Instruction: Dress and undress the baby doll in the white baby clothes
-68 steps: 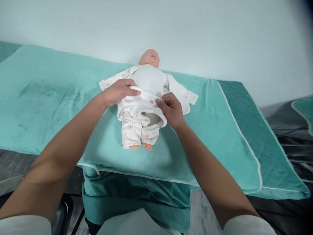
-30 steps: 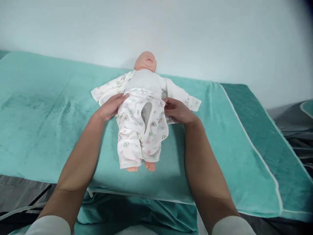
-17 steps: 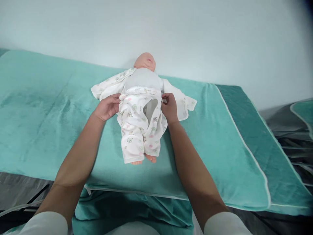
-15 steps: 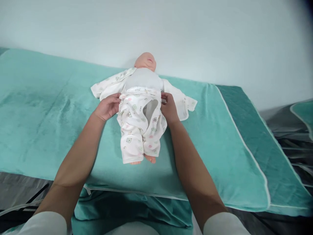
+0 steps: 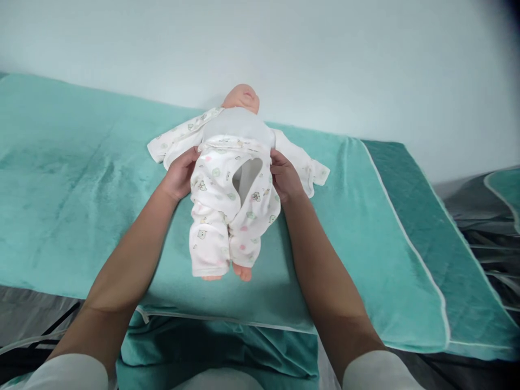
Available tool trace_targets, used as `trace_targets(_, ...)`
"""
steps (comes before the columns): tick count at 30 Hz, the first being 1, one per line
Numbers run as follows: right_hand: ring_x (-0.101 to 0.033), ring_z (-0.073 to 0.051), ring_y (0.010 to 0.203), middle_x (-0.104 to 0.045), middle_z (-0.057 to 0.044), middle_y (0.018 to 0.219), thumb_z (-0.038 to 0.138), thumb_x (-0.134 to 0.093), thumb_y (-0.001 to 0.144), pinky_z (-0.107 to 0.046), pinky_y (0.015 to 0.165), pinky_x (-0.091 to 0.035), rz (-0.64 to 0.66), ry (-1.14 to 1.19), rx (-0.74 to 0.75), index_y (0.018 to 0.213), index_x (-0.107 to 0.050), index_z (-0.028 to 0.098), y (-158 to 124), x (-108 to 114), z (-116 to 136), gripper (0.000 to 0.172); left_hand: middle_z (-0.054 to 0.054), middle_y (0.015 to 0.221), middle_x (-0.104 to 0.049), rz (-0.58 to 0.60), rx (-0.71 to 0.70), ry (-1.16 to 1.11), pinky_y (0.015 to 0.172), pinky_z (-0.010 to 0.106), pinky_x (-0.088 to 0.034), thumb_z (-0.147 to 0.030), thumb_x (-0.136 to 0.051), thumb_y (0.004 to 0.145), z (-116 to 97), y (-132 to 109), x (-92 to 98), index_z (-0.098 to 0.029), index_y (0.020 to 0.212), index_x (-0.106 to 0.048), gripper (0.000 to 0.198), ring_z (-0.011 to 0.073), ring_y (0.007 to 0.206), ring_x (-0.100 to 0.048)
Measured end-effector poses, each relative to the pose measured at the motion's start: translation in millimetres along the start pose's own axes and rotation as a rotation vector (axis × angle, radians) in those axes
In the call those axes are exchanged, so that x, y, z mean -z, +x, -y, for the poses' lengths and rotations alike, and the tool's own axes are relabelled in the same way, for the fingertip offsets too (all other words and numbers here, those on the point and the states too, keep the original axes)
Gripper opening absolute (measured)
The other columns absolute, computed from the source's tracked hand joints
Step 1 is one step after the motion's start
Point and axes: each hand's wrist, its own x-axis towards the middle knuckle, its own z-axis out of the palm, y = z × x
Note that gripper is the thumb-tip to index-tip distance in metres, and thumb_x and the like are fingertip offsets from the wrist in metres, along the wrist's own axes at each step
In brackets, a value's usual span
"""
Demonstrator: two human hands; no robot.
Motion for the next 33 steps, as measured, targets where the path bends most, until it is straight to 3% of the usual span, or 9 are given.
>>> trace_targets(3, -0.075, -0.025, 0.092, -0.075, 0.001, 0.093, 0.04, -0.082, 0.07, -0.046, 0.085, -0.065, 0.003, -0.026, 0.017, 0.102, -0.068, 0.029, 1, 1, -5, 0.036, 0.003, 0.084, -0.069, -0.023, -0.066, 0.005, 0.083, 0.035, -0.061, -0.038, -0.071, 0.084, 0, 0, 0.8, -0.022, 0.088, -0.066, 0.017, 0.0247, 0.095, -0.074)
trace_targets(6, -0.068, -0.02, 0.079, -0.068, 0.002, 0.082, 0.042, -0.079, 0.079, -0.039, 0.078, -0.062, -0.092, -0.123, 0.097, 0.096, -0.066, 0.029, -5, -2, -6, 0.025, 0.002, 0.085, -0.067, -0.073, -0.136, 0.106, 0.079, 0.033, -0.059, -0.034, -0.072, 0.08, 1, 1, 6.2, -0.023, 0.089, -0.065, 0.016, 0.0221, 0.09, -0.071)
trace_targets(10, -0.065, -0.019, 0.097, -0.065, -0.001, 0.102, 0.036, -0.077, 0.084, -0.035, 0.085, -0.059, -0.21, -0.393, 0.372, 0.096, -0.066, 0.029, -19, -6, 3, 0.018, 0.004, 0.115, -0.067, 0.034, -0.334, 0.397, 0.098, 0.034, -0.055, -0.037, -0.076, 0.082, -2, 3, 14.6, -0.024, 0.095, -0.068, 0.02, 0.0218, 0.112, -0.066)
trace_targets(15, -0.06, -0.025, 0.124, -0.061, -0.006, 0.125, 0.042, -0.077, 0.09, -0.045, 0.104, -0.055, 0.105, -0.598, 0.53, 0.103, -0.065, 0.03, -26, -2, 20, 0.022, 0.009, 0.141, -0.057, 0.102, -0.603, 0.859, 0.113, 0.041, -0.049, -0.057, -0.074, 0.089, -13, -3, 10.3, -0.026, 0.103, -0.064, 0.036, 0.0261, 0.138, -0.054)
trace_targets(18, -0.062, -0.028, 0.123, -0.065, -0.009, 0.125, 0.046, -0.077, 0.091, -0.05, 0.107, -0.052, 0.128, -0.76, 0.643, 0.1, -0.065, 0.028, -25, -4, 28, 0.023, 0.009, 0.14, -0.061, 0.126, -0.72, 1.083, 0.11, 0.041, -0.05, -0.06, -0.06, 0.098, -17, -5, 0.2, -0.027, 0.108, -0.065, 0.035, 0.0256, 0.133, -0.058)
trace_targets(21, -0.066, -0.028, 0.112, -0.07, -0.009, 0.115, 0.047, -0.062, 0.101, -0.048, 0.1, -0.052, 0.087, -0.891, 0.713, 0.093, -0.063, 0.027, -21, -15, 35, 0.022, 0.008, 0.126, -0.069, 0.07, -0.712, 1.147, 0.099, 0.041, -0.053, -0.06, -0.051, 0.102, -17, 3, -8.2, -0.025, 0.105, -0.065, 0.037, 0.0268, 0.12, -0.064)
trace_targets(25, -0.064, -0.027, 0.096, -0.069, -0.007, 0.097, 0.055, -0.052, 0.104, -0.044, 0.094, -0.05, 0.006, -1.015, 0.571, 0.091, -0.06, 0.028, 1, -27, 36, 0.031, 0.008, 0.099, -0.067, -0.073, -0.585, 0.915, 0.1, 0.041, -0.049, -0.059, -0.06, 0.098, -14, 27, -12.0, -0.024, 0.099, -0.063, 0.034, 0.0309, 0.115, -0.064)
trace_targets(29, -0.06, -0.025, 0.087, -0.062, -0.004, 0.084, 0.065, -0.052, 0.1, -0.042, 0.091, -0.048, -0.053, -0.924, 0.459, 0.088, -0.056, 0.028, 33, -26, 27, 0.039, 0.004, 0.088, -0.058, -0.153, -0.448, 0.639, 0.101, 0.041, -0.046, -0.047, -0.073, 0.092, -10, 49, -10.1, -0.024, 0.091, -0.06, 0.026, 0.0298, 0.113, -0.061)
trace_targets(33, -0.055, -0.022, 0.084, -0.057, -0.001, 0.079, 0.062, -0.058, 0.097, -0.038, 0.086, -0.048, -0.036, -0.799, 0.39, 0.083, -0.055, 0.027, 44, -20, 22, 0.038, 0.003, 0.08, -0.053, -0.195, -0.352, 0.578, 0.098, 0.037, -0.045, -0.033, -0.077, 0.088, -9, 50, -8.7, -0.022, 0.079, -0.059, 0.023, 0.0261, 0.103, -0.059)
